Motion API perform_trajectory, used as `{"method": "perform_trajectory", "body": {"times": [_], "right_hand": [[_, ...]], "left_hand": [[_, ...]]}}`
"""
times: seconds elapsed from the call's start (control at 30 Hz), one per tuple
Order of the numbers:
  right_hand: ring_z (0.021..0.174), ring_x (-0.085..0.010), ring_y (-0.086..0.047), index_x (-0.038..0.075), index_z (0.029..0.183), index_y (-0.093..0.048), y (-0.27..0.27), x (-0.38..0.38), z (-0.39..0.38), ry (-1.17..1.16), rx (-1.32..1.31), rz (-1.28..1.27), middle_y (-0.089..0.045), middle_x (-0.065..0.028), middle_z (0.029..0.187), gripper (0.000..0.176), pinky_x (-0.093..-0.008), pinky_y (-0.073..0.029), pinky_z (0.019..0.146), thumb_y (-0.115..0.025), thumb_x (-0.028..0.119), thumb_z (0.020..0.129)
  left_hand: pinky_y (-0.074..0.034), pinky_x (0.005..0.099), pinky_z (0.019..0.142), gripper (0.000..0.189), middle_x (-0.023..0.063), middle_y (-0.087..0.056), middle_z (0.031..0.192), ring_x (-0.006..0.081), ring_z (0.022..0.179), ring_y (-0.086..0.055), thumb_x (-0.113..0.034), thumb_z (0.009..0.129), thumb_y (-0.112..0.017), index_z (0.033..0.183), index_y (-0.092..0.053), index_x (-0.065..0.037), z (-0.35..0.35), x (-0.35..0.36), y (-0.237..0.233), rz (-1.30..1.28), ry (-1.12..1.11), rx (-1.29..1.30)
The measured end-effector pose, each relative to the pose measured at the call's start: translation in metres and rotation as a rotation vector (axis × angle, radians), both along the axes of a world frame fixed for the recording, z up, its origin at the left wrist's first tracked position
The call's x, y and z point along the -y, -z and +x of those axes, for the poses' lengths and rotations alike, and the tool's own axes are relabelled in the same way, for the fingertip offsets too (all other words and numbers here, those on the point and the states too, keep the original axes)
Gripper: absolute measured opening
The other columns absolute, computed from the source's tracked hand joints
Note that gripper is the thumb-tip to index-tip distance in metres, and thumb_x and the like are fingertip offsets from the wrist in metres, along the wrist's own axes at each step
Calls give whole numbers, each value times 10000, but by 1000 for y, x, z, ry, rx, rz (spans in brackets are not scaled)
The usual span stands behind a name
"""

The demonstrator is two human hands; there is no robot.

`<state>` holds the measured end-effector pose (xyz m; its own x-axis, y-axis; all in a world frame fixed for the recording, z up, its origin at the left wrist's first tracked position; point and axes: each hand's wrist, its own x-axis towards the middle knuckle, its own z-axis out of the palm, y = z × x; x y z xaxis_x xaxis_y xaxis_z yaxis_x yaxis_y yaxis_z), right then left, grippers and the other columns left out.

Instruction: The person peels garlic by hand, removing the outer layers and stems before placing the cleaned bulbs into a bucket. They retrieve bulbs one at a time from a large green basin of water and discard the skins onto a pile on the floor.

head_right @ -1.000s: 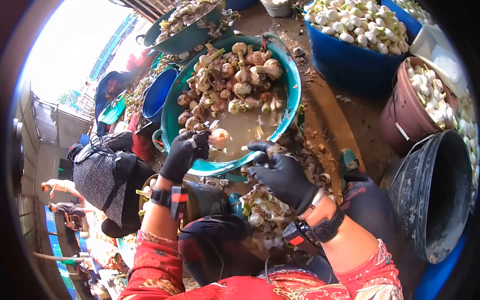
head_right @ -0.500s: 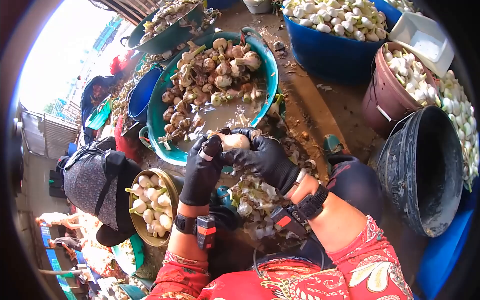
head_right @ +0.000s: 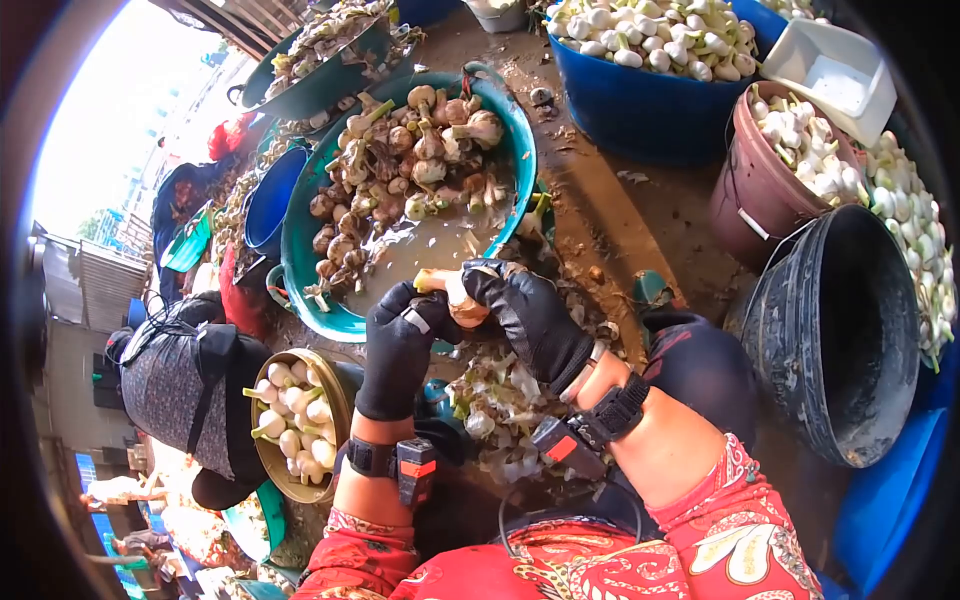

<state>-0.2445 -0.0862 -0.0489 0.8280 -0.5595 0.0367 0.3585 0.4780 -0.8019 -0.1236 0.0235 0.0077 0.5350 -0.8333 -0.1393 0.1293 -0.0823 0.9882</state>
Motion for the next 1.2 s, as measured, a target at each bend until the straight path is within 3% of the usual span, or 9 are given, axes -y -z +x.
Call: {"method": "perform_trajectory", "body": {"times": [0.17,0.27,0.4,0.53,0.6,0.67,0.87,1.07,1.2], "right_hand": [[942,-94,-532,-24,1140,-556,-26,3,-10,115,-114,-219,-601,-53,1023,291,-249,-426,870,-529,191,946],[945,-103,-538,-29,1136,-551,-18,1,-8,124,-94,-283,-601,-65,1020,284,-254,-428,873,-516,185,952],[950,-119,-560,-24,1144,-543,-6,3,-7,80,-73,-175,-599,-75,1015,292,-268,-450,865,-490,200,963],[860,-151,-614,27,1168,-538,-25,8,-15,-438,78,573,-606,-52,980,330,-284,-520,729,-428,274,980],[782,-138,-615,67,1190,-531,-24,11,-22,-742,66,760,-612,-41,959,330,-284,-521,644,-436,298,973],[731,-125,-604,108,1213,-518,-21,-8,-23,-610,-97,293,-618,-36,948,343,-263,-501,607,-505,315,940],[831,-131,-609,11,1189,-526,-42,4,-18,-512,18,599,-619,-63,1004,410,-246,-498,698,-523,328,930],[844,-144,-625,13,1199,-525,-40,5,-15,-446,-4,573,-625,-68,1000,388,-260,-510,735,-492,308,950],[829,-163,-627,17,1089,-595,-38,1,-14,-72,-263,-44,-647,-84,946,270,-302,-498,735,-498,215,933]], "left_hand": [[-519,267,634,157,74,-651,809,154,688,-647,-59,850,-576,959,-600,52,5,-1,0,10,15,-3],[-526,267,640,162,76,-652,841,157,709,-653,-69,858,-576,961,-605,53,15,-4,12,-150,268,955],[-519,265,633,151,68,-654,852,140,708,-643,-17,842,-582,980,-637,10,-1,-1,-7,39,53,-137],[-493,277,616,145,56,-660,819,178,722,-643,25,779,-604,906,-664,-12,5,-7,4,65,85,260],[-475,317,612,198,106,-624,760,273,700,-617,12,709,-622,901,-653,-25,5,-6,4,-35,119,1036],[-460,363,637,301,157,-573,785,345,714,-572,-45,629,-673,925,-624,-22,3,-7,-3,-49,192,997],[-500,263,656,381,113,-649,927,143,762,-627,-76,813,-617,1163,-534,49,11,-22,6,39,111,8],[-484,241,637,326,70,-653,844,118,679,-606,-73,823,-613,1134,-581,22,-10,-13,-13,-49,57,-231],[-491,244,637,261,64,-651,837,100,693,-602,-31,809,-614,1063,-622,29,-6,-14,-11,1,15,-56]]}}
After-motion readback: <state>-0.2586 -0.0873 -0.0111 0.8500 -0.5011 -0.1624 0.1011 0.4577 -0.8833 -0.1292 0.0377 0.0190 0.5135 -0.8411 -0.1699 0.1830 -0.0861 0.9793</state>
